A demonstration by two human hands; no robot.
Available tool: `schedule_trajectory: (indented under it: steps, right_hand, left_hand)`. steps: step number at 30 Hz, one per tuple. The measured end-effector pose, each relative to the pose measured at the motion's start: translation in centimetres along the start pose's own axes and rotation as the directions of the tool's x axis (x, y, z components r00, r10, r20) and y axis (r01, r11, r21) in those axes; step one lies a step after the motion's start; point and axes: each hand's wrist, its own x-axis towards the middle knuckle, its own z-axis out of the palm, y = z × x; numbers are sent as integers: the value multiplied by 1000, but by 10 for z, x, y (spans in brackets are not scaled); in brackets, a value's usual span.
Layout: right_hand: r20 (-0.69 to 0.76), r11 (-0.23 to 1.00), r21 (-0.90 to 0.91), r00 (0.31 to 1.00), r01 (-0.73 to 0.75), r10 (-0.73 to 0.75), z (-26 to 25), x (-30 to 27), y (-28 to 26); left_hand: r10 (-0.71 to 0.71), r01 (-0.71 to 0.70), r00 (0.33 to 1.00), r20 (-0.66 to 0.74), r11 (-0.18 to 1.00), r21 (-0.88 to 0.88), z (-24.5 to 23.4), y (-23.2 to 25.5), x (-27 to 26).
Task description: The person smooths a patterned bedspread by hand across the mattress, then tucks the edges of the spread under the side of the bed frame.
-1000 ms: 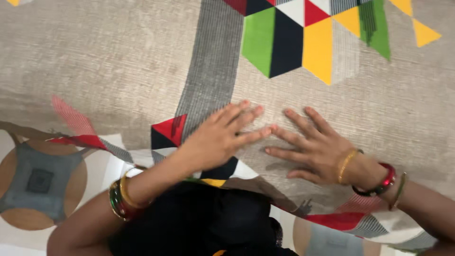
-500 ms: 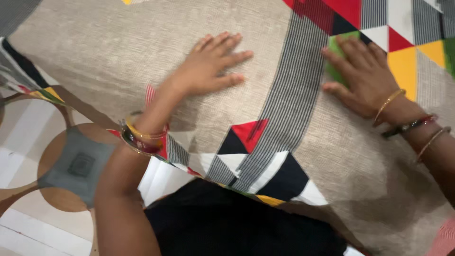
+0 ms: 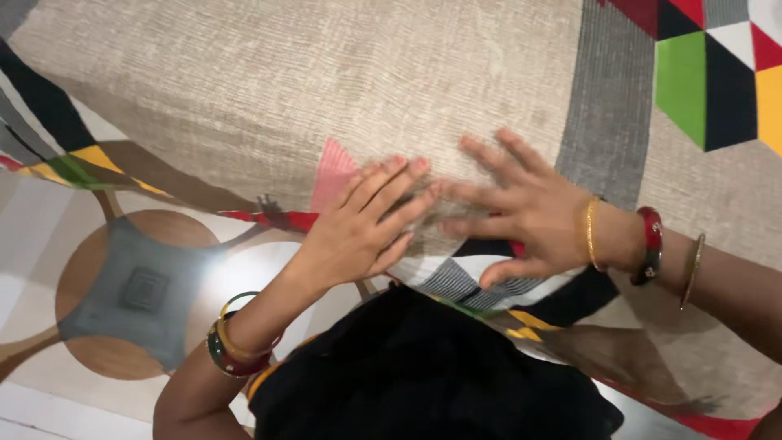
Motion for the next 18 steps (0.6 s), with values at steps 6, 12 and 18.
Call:
schedule_trajectory:
  steps: [6, 12, 18]
  right_hand:
    - [-72, 986, -52, 986, -156, 152, -14, 88, 70]
    - [-30, 781, -61, 783, -622, 621, 13, 160, 137]
    - [17, 701, -159, 708, -695, 706, 38, 170, 152]
  left_hand:
    - [40, -35, 988, -146, 999, 39, -57, -105, -6]
    - [-229, 226, 968, 103, 973, 35, -90, -248, 40]
    - [-227, 203, 934, 275, 973, 113, -48, -287, 38]
